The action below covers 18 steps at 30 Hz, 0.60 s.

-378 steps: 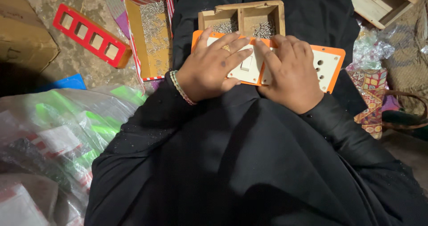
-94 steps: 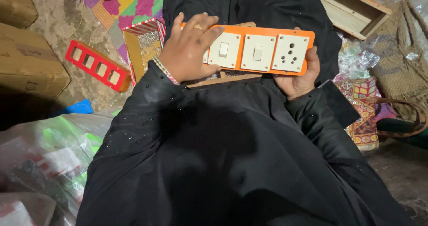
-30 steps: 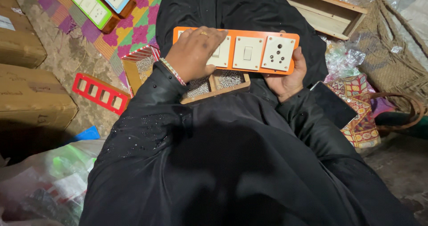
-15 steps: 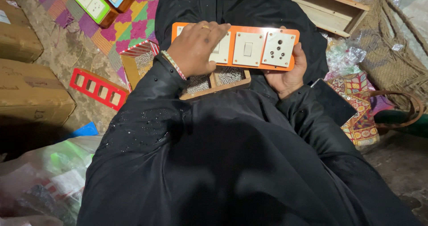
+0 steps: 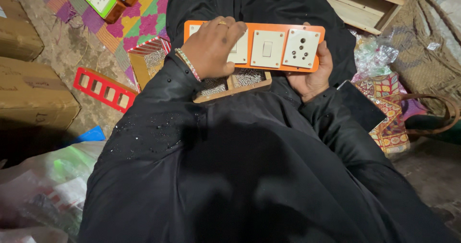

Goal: The person assembles an orange switchboard by inserting white switch modules into the frame and securing them with screws. The person picks screws from a wooden box and tightens them by hand into the switchboard.

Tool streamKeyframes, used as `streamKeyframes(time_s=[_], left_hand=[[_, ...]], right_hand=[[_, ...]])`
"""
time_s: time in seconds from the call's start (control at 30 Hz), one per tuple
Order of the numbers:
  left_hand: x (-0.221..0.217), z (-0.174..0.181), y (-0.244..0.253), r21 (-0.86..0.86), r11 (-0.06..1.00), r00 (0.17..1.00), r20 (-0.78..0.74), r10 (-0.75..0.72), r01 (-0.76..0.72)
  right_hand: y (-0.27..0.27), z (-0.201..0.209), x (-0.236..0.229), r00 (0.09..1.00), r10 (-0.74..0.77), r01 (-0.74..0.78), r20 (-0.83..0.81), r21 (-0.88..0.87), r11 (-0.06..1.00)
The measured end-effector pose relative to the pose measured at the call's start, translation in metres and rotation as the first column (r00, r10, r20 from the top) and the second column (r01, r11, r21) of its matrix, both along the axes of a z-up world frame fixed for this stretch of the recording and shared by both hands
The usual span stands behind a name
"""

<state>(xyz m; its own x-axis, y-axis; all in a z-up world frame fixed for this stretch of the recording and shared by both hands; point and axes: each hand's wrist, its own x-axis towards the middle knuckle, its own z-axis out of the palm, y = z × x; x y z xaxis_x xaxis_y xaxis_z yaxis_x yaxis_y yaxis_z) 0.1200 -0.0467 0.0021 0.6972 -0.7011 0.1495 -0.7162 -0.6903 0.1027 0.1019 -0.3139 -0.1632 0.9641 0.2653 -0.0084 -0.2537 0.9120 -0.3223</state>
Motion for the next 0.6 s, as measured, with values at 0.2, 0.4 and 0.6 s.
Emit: streamKeyframes(time_s=[0.2,0.4,0.6], left_hand=[[-0.006,0.002,0.004,-0.04,0.999,1.0,0.009,0.016,-0.016],[-0.009,0.012,0.007,-0.078,0.997,0.993,0.117,0.021,-0.012],[-0.001,0.034,-0.002,-0.023,0.999,0.971,0.232,0.047,-0.043]], right_hand=[[0.002,0.001,0.0,1.0,-0.013,0.013,0.009,-0.011,1.0],[0.002,0.003,0.001,1.0,-0.015,0.015,0.02,-0.013,1.0],[0.001,0.001,0.002,1.0,-0.004,0.004,0.01,0.003,1.0]])
